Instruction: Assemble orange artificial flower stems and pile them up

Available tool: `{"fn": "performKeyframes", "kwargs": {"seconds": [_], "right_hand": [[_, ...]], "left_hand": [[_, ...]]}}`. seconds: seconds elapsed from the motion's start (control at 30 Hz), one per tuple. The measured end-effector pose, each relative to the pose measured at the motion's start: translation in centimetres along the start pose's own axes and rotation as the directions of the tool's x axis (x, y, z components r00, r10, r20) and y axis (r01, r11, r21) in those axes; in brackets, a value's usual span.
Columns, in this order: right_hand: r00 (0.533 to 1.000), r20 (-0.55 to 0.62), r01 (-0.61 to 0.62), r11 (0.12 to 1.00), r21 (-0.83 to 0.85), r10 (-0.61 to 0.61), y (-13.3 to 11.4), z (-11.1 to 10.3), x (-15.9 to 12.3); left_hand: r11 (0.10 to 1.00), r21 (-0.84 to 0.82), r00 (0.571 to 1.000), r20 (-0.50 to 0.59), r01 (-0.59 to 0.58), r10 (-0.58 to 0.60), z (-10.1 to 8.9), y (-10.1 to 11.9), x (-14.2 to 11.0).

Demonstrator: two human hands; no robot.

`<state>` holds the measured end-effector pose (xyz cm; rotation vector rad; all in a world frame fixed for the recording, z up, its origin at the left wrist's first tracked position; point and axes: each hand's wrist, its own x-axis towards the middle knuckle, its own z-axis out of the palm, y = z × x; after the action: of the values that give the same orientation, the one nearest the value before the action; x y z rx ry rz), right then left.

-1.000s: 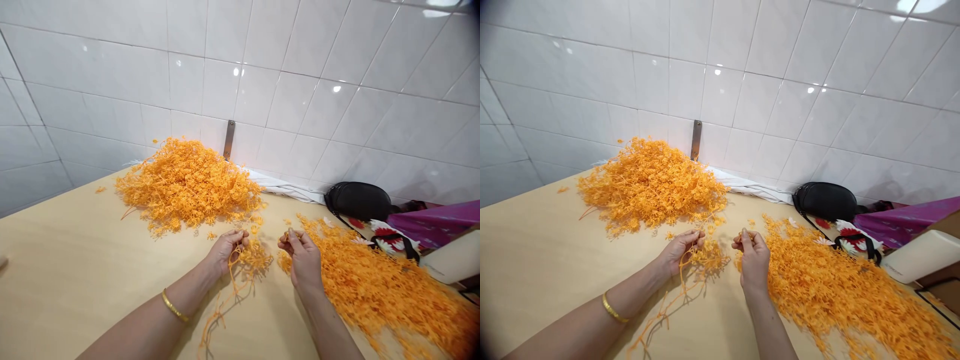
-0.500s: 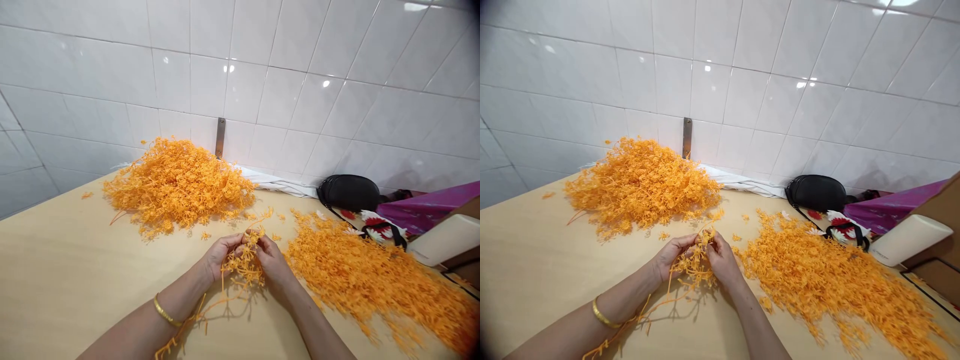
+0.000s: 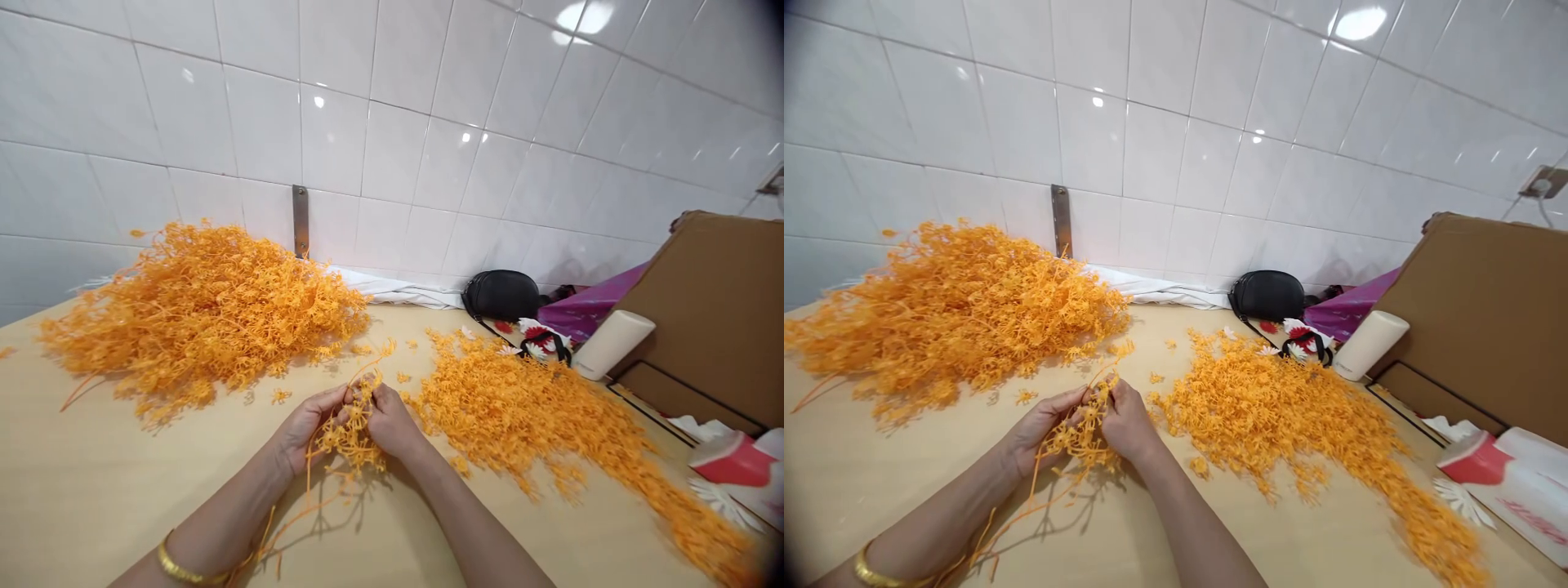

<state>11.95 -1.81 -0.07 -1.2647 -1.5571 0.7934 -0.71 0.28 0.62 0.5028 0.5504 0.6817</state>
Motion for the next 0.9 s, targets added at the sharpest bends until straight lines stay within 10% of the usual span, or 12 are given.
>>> {"fn": "performKeyframes", "kwargs": {"seconds": [0.2,0.9], "right_hand": [[0.988,0.060,0.155,0.919,-0.363,-0.143,-0.4,-0.4,-0.3],[0.998,-0.045,-0.039,0.998,0.056,0.041,0.8,-0.4,0.3]], "left_hand": [[1.000,-0.009,0.998,-0.056,-0.010,0.009,-0.4,0.0,0.4],[1.000,0.020,0.997,-0.078,-0.019,0.020,-0.4,0.0,0.8]]}}
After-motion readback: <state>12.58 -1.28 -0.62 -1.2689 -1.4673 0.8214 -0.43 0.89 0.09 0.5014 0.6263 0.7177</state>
